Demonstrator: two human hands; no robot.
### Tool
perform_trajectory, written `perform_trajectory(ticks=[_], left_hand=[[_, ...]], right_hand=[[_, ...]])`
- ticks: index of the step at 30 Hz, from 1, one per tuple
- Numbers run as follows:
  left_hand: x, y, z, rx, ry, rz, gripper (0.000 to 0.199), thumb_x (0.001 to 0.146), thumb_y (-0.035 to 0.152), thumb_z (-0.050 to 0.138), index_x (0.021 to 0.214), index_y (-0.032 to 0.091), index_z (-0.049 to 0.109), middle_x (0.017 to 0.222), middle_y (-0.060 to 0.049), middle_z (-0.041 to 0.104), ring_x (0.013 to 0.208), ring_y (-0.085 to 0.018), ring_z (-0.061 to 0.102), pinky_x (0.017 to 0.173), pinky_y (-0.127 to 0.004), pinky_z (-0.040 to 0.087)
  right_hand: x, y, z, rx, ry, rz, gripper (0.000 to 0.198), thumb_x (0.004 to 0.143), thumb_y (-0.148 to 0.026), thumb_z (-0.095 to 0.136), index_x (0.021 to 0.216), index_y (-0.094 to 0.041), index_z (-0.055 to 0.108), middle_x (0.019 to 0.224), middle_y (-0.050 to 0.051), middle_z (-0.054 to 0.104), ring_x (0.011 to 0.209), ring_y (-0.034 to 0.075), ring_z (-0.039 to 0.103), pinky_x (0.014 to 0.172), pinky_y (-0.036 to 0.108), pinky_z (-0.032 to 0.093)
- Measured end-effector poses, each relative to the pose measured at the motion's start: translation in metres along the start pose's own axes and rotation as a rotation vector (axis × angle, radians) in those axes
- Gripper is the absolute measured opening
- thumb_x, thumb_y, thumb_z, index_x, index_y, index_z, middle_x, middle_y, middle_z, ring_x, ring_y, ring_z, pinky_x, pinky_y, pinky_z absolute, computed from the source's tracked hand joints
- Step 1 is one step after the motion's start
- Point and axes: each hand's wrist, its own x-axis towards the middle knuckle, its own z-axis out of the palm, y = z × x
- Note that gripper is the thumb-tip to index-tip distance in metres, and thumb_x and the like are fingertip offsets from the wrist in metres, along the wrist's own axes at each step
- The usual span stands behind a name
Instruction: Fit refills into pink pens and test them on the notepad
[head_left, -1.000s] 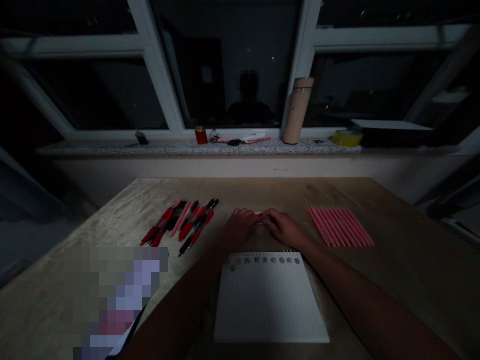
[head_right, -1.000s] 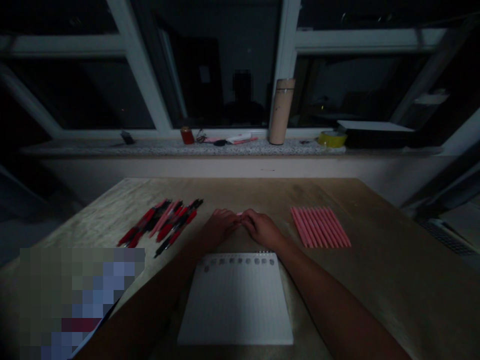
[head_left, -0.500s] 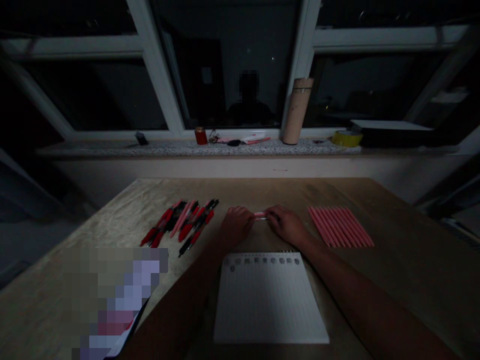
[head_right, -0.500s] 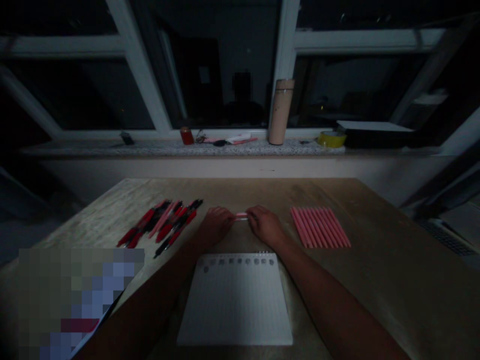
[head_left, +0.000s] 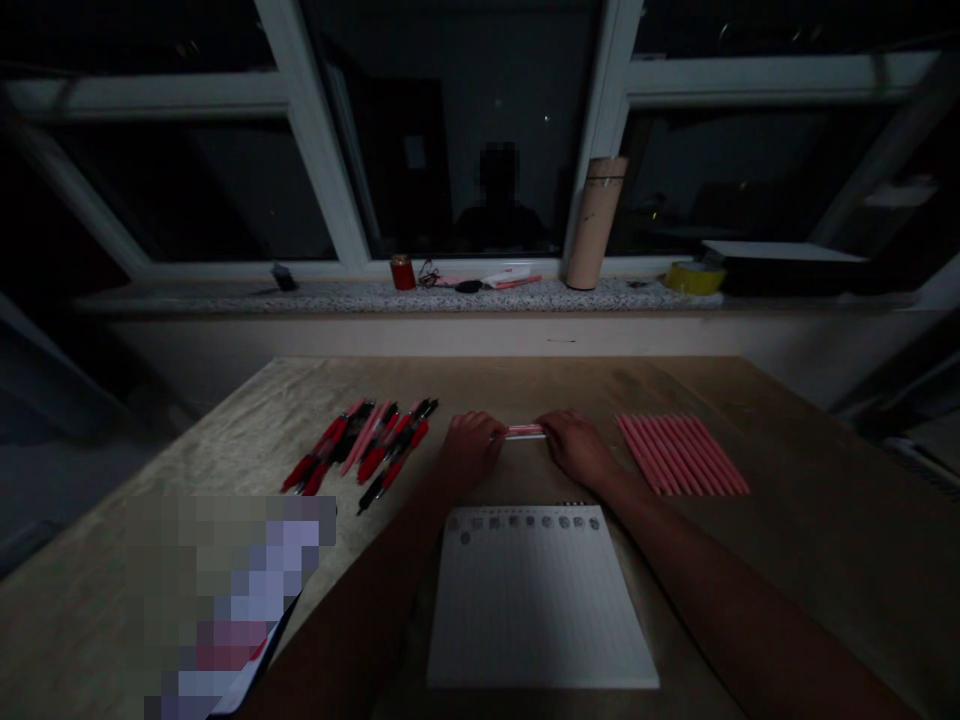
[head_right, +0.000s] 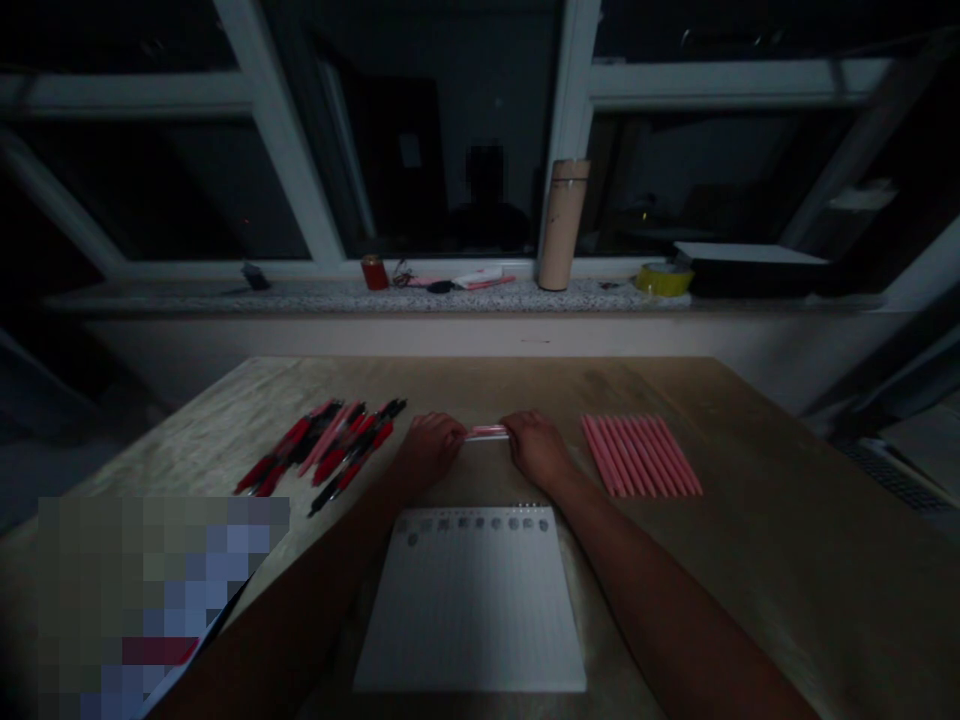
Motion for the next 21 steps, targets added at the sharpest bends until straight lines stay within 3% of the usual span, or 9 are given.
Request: perform_trajectory(ticks=[21], left_hand=[[-0.0009, -0.0036, 0.0001, 0.116, 0.079, -0.138, 0.02, 0.09, 0.029, 0.042, 0.087, 0.019, 0.059, 0.093, -0.006, 0.062, 0.093, -0.022, 0.052, 0.083, -0.039, 0.033]], right_hand=[[0.0011, -0.0024, -0.0032, 0.168, 0.105, -0.064, 0.026, 0.081, -0.007, 0.043, 0.099, -0.017, 0.059, 0.095, 0.009, 0.059, 0.091, 0.021, 0.052, 0.083, 0.032, 0.04]])
